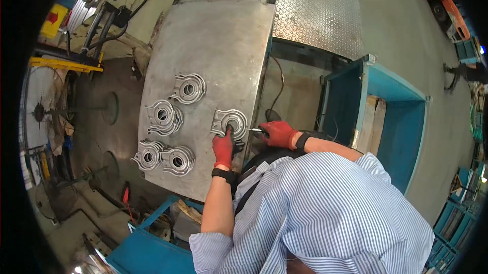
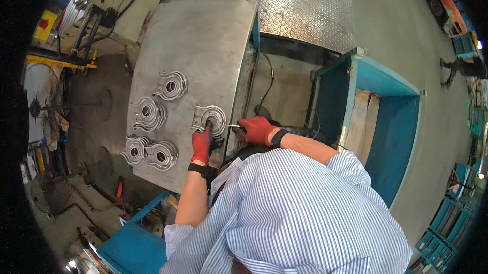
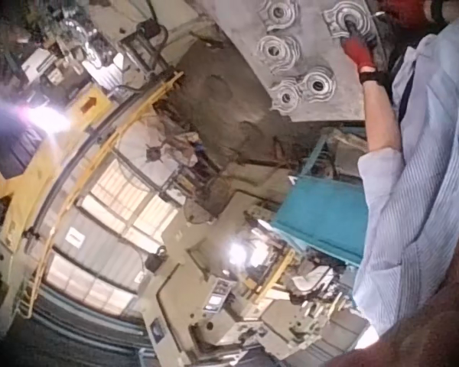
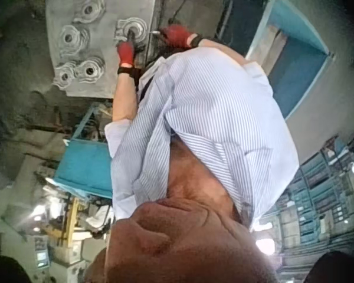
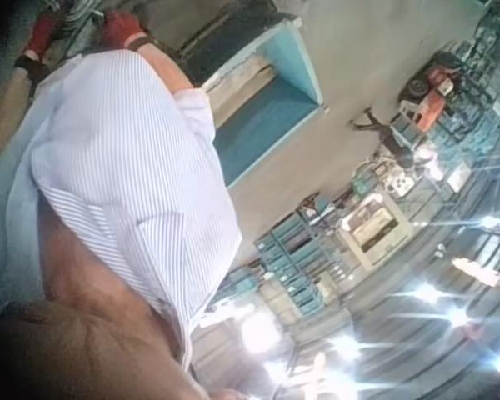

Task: The recorder is inspecting and organizing metal pillow block bearings on a workstation, using a small handheld tool to rotate or test the inner bearing rings.

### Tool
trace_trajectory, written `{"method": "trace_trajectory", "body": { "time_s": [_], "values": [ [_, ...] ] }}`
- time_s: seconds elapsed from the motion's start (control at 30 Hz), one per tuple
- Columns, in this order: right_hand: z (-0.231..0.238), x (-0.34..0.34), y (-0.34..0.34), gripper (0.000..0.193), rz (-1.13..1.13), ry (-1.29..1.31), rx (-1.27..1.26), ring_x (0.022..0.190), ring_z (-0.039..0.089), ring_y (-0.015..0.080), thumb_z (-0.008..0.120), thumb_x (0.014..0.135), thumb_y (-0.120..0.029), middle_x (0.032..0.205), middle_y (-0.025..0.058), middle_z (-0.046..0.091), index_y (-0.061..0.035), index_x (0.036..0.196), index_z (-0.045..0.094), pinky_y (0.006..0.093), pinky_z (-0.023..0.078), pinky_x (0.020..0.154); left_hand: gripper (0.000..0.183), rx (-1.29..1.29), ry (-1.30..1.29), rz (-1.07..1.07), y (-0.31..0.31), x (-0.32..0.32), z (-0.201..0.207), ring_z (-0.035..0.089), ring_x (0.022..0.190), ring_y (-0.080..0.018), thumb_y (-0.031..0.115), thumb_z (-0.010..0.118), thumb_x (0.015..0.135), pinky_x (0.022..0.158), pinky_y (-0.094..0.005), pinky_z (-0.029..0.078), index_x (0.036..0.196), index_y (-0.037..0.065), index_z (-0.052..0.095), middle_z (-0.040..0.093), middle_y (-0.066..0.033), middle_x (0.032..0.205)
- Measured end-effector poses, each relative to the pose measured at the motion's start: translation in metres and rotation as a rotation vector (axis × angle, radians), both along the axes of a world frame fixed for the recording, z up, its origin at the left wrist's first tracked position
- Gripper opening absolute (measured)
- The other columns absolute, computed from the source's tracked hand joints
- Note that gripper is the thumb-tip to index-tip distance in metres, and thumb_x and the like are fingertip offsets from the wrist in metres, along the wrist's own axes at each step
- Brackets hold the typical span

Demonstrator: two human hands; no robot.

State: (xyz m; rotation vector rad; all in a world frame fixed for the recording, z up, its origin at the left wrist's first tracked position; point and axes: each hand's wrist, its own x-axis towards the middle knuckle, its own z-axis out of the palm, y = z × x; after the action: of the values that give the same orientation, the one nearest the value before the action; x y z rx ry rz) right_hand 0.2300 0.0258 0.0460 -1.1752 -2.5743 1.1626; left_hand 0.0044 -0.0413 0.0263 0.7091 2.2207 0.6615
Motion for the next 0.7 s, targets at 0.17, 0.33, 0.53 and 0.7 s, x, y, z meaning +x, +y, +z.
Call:
{"method": "trace_trajectory", "body": {
  "time_s": [0.17, 0.33, 0.53, 0.7],
  "values": [
    [0.002, -0.004, 0.007, 0.039, -0.021, -0.099, -0.089, 0.089, 0.062, 0.0378, 0.06, 0.082, -0.035, 0.094, 0.0205, 0.065, -0.0064, 0.109, 0.059, 0.0462, 0.049, 0.078, 0.051, 0.029, -0.293, 0.096, 0.012, 0.01, 0.022, 0.064, 0.092, -0.0376, 0.041, 0.067, 0.082, 0.079, -0.0454, 0.048, 0.097, -0.008, 0.063, 0.066, -0.0259, 0.094],
    [0.013, -0.012, 0.012, 0.034, 0.066, -0.18, -0.218, 0.084, 0.064, 0.0365, 0.063, 0.071, -0.028, 0.092, 0.0182, 0.067, -0.0095, 0.1, 0.064, 0.0454, 0.051, 0.073, 0.028, 0.374, 0.538, -0.715, -0.01, -0.037, -0.043, 0.062, 0.078, -0.029, 0.023, 0.048, 0.093, 0.067, -0.0437, 0.046, 0.111, 0.005, 0.06, 0.065, -0.019, 0.095],
    [-0.032, -0.001, -0.011, 0.025, -0.179, 0.066, -0.008, 0.078, 0.062, 0.0382, 0.061, 0.074, -0.026, 0.08, 0.0174, 0.064, -0.0099, 0.092, 0.061, 0.0493, 0.048, 0.067, 0.032, 0.255, -0.808, -0.175, -0.005, -0.071, -0.125, 0.057, 0.088, -0.0208, 0.023, 0.056, 0.095, 0.076, -0.0339, 0.046, 0.112, -0.004, 0.056, 0.064, -0.0151, 0.098],
    [-0.068, -0.02, -0.014, 0.027, -0.152, 0.198, 0.051, 0.075, 0.061, 0.0398, 0.063, 0.072, -0.027, 0.075, 0.018, 0.063, -0.0088, 0.091, 0.059, 0.0504, 0.048, 0.064, 0.029, -0.222, 0.879, -1.162, -0.005, -0.029, -0.004, 0.06, 0.079, -0.0316, 0.02, 0.049, 0.097, 0.071, -0.0353, 0.05, 0.118, 0.001, 0.057, 0.063, -0.0168, 0.1]
  ]
}}
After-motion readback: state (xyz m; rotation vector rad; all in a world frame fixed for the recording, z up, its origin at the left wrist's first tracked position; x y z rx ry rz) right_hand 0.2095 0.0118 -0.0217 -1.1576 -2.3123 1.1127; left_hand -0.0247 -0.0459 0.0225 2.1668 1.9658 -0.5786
